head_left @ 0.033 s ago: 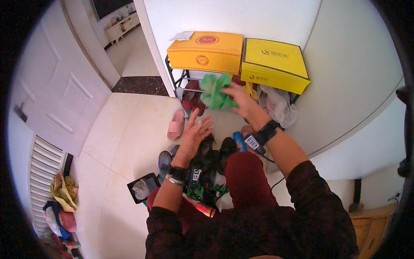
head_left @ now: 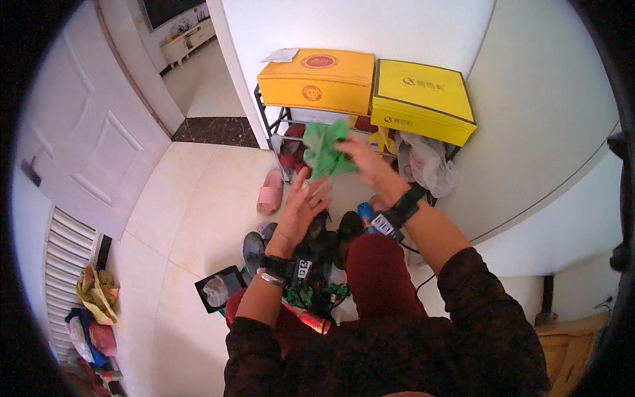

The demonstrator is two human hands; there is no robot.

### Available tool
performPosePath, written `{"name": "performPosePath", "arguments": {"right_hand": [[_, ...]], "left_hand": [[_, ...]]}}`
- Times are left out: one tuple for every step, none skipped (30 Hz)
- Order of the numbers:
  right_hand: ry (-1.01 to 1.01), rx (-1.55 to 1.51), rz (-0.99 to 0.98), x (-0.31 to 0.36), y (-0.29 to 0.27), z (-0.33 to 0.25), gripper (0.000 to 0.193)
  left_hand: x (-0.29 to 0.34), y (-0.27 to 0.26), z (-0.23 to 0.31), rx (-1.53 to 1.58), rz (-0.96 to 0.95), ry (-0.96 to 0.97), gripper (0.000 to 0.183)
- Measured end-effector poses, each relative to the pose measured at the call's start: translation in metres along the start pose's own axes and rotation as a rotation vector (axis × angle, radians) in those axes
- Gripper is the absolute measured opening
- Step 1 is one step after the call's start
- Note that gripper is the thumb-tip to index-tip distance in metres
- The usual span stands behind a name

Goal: The person sits on the floor and organizes footwear and boxes near a shoe rack. They move slippers and shoes, open a yellow box to check its contents, wipe the box with a cloth, and place items back on the rack.

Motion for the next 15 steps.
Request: {"name": "performPosePath", "arguments": {"right_hand": [[0.051, 0.086, 0.072, -0.002, 0.004, 0.018, 0.033], [0.023, 0.126, 0.034, -0.004, 0.016, 0.030, 0.033], [-0.023, 0.259, 0.086, -0.008, 0.021, 0.038, 0.032], [-0.111, 0.366, 0.087, -0.011, 0.031, 0.042, 0.032], [-0.121, 0.483, 0.133, -0.013, 0.033, 0.050, 0.031], [-0.208, 0.629, 0.122, -0.011, 0.042, 0.050, 0.031], [-0.216, 0.787, 0.159, -0.010, 0.045, 0.054, 0.030], [-0.222, 0.947, 0.199, -0.008, 0.048, 0.055, 0.030], [-0.281, 1.041, 0.116, -0.006, 0.062, 0.056, 0.032], [-0.339, 1.132, 0.030, -0.003, 0.076, 0.057, 0.034], [-0.395, 1.219, -0.059, 0.001, 0.091, 0.058, 0.037], [-0.333, 1.296, -0.112, 0.003, 0.096, 0.064, 0.037], [-0.270, 1.370, -0.169, 0.004, 0.101, 0.070, 0.037], [-0.227, 1.427, -0.231, 0.007, 0.105, 0.074, 0.036], [-0.187, 1.418, -0.276, 0.009, 0.108, 0.075, 0.036]], "left_hand": [[-0.002, 0.004, -0.004, 0.162, -0.034, -0.036, 0.057], [-0.003, 0.006, -0.002, 0.214, -0.052, -0.010, 0.056], [-0.003, 0.007, -0.002, 0.246, -0.056, -0.005, 0.056], [-0.003, 0.005, -0.001, 0.282, -0.038, -0.003, 0.055], [-0.002, 0.001, 0.002, 0.230, -0.013, 0.044, 0.052], [0.000, -0.005, 0.005, 0.184, 0.032, 0.084, 0.049], [0.001, -0.008, 0.009, 0.157, 0.024, 0.146, 0.046], [0.001, -0.018, 0.004, 0.123, 0.097, 0.133, 0.045], [-0.001, -0.026, 0.003, 0.109, 0.123, 0.145, 0.044], [-0.002, -0.032, 0.003, 0.092, 0.100, 0.182, 0.043], [-0.001, -0.041, 0.000, 0.093, 0.108, 0.188, 0.038], [0.002, -0.060, 0.001, -0.140, 0.235, 0.195, 0.037], [0.003, -0.072, 0.006, -0.366, 0.297, 0.241, 0.035], [0.003, -0.084, 0.003, -0.349, 0.347, 0.207, 0.035], [0.003, -0.083, 0.008, -0.437, 0.292, 0.267, 0.035]]}}
Point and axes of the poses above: each hand's wrist, its own x-axis away from the middle knuckle, its own y-axis out of the palm, z = x × y, the point moved 9 cm from there along -x, towards the middle knuckle, and after that the axes turned 1 degree about y, right-handed, at the moved point
